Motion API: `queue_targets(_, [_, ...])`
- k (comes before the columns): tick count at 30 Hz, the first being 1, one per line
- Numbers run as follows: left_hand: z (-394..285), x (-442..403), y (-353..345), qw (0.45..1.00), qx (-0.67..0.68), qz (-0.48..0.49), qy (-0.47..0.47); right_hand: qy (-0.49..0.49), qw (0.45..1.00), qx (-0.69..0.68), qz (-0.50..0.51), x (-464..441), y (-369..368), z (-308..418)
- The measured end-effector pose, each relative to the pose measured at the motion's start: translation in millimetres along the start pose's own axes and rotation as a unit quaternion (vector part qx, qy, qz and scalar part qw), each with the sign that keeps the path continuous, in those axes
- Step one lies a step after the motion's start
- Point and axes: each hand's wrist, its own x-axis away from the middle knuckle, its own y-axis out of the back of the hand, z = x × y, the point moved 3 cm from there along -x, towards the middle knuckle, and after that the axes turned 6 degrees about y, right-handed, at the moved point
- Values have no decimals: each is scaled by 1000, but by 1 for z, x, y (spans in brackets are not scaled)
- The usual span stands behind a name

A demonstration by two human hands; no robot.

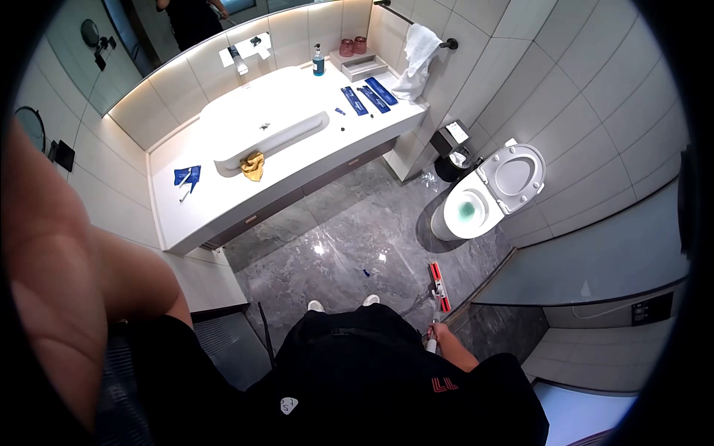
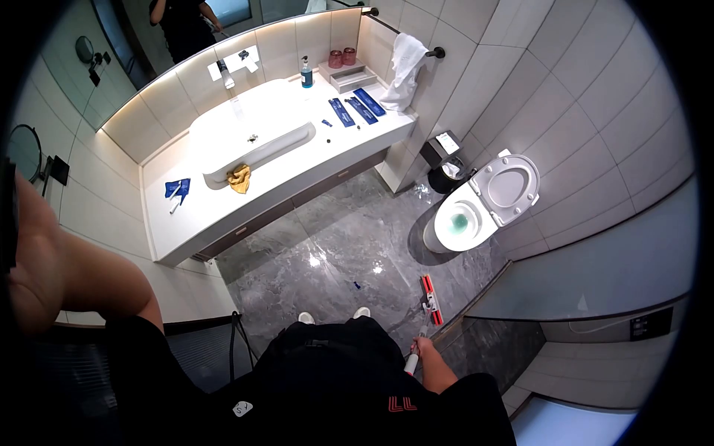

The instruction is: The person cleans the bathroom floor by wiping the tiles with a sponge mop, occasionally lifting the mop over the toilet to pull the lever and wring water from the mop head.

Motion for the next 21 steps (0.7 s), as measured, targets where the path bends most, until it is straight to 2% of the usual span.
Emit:
queue_targets(11, [5,-1,-10,1000,1,0,12,2,999,-11,-33,8,-3,1])
queue_targets(15, [6,-5,-18,1000,-3,2,19,-11,1000,-14,5,6,1,-1])
queue_targets(19, [9,-3,-18,998,-22,-4,62,-9,1000,-18,-4,3,1,-1])
queue_targets(21, [12,11,-13,993,-44,-12,111,-10,1000,-15,-9,4,3,-3])
